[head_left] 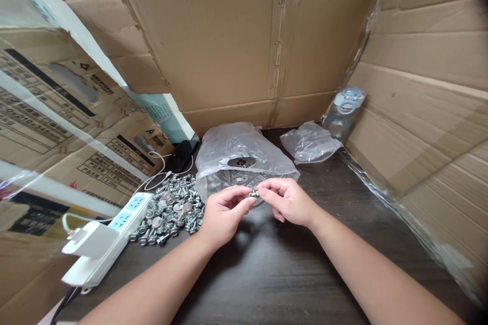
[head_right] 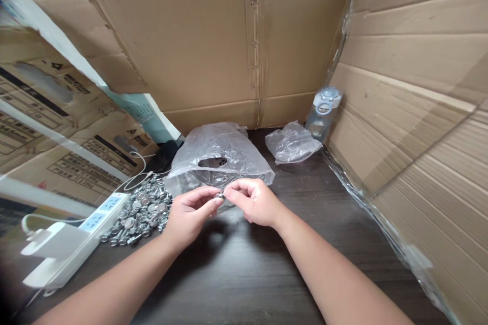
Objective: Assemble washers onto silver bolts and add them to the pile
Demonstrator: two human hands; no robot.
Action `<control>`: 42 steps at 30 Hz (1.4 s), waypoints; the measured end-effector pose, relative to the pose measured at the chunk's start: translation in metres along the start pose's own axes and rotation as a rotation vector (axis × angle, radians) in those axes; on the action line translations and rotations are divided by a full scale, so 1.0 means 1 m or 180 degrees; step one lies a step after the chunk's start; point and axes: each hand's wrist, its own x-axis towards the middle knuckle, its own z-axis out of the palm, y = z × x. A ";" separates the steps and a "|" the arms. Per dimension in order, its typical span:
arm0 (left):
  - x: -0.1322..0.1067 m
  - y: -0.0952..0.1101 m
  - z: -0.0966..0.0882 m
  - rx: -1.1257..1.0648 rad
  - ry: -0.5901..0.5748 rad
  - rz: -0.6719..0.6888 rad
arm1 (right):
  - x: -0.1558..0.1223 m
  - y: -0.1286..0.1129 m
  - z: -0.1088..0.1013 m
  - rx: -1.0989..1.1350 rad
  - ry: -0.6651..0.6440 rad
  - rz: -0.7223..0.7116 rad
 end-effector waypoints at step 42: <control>0.000 -0.003 -0.001 -0.0258 0.0105 -0.0144 | 0.001 0.003 -0.001 0.0171 0.0203 -0.0160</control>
